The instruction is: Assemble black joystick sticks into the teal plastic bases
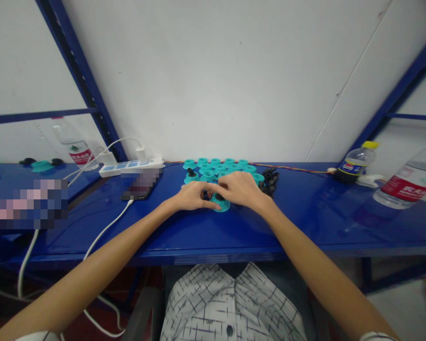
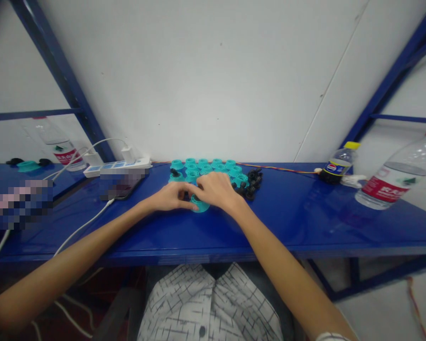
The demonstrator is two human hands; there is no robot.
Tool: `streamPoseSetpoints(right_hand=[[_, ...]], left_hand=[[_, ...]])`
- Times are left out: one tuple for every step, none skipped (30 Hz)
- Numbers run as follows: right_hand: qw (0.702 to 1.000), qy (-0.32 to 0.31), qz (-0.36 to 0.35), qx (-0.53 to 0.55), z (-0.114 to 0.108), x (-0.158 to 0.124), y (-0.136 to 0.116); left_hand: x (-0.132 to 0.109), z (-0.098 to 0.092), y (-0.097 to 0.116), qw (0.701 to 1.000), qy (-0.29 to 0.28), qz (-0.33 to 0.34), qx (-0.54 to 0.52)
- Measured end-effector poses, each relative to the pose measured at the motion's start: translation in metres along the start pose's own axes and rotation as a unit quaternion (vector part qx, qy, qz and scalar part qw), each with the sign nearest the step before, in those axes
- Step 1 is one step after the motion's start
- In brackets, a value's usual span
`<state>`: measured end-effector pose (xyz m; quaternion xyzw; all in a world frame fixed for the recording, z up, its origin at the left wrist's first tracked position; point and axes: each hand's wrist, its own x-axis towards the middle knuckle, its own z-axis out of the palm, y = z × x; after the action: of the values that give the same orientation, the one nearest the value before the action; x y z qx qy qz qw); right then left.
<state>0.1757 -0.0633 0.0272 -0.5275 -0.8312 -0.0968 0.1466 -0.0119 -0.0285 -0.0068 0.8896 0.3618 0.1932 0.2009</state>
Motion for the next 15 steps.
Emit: streamPoseSetpoints(right_hand=[[1.000,0.004,-0.007,0.017,-0.001,-0.001,0.002],[0.999,0.006,-0.016,0.040,-0.003,-0.002,0.004],[0.998,0.005,-0.024,0.066,-0.004,-0.002,0.006],[0.995,0.000,-0.031,0.093,-0.006,-0.003,0.008],[0.992,-0.007,-0.037,0.117,-0.007,-0.003,0.009],[0.990,-0.014,-0.041,0.134,-0.007,-0.004,0.011],[0.988,-0.020,-0.045,0.146,-0.008,-0.004,0.013],[0.987,-0.024,-0.049,0.152,-0.008,-0.004,0.014],[0.986,-0.025,-0.052,0.155,-0.007,-0.003,0.015],[0.986,-0.027,-0.054,0.156,-0.007,-0.003,0.016],[0.986,-0.028,-0.055,0.158,-0.007,-0.002,0.016],[0.985,-0.032,-0.054,0.160,-0.006,-0.002,0.017],[0.985,-0.036,-0.050,0.162,-0.006,-0.001,0.017],[0.985,-0.040,-0.045,0.164,-0.006,-0.001,0.018],[0.985,-0.044,-0.040,0.164,-0.006,0.000,0.018]], left_hand=[[0.000,0.000,0.000,1.000,-0.001,-0.001,-0.004],[0.000,0.000,0.000,1.000,0.001,-0.005,-0.007],[0.000,0.000,0.001,1.000,0.003,-0.010,-0.009],[0.000,0.000,0.001,1.000,0.004,-0.013,-0.009],[0.001,0.000,0.001,1.000,0.005,-0.012,-0.010],[0.001,0.000,0.001,1.000,0.006,-0.010,-0.010],[0.001,0.000,0.001,1.000,0.008,-0.006,-0.009],[0.001,0.000,0.001,1.000,0.008,-0.003,-0.008],[0.001,0.000,0.002,1.000,0.009,-0.002,-0.006],[0.000,0.000,0.002,1.000,0.009,-0.003,-0.004],[0.000,0.000,0.002,1.000,0.009,-0.005,-0.003],[0.000,0.000,0.002,1.000,0.009,-0.009,-0.001],[0.000,0.000,0.002,1.000,0.008,-0.012,0.000],[0.000,-0.001,0.003,1.000,0.006,-0.015,0.001],[0.000,-0.001,0.003,1.000,0.004,-0.017,0.002]])
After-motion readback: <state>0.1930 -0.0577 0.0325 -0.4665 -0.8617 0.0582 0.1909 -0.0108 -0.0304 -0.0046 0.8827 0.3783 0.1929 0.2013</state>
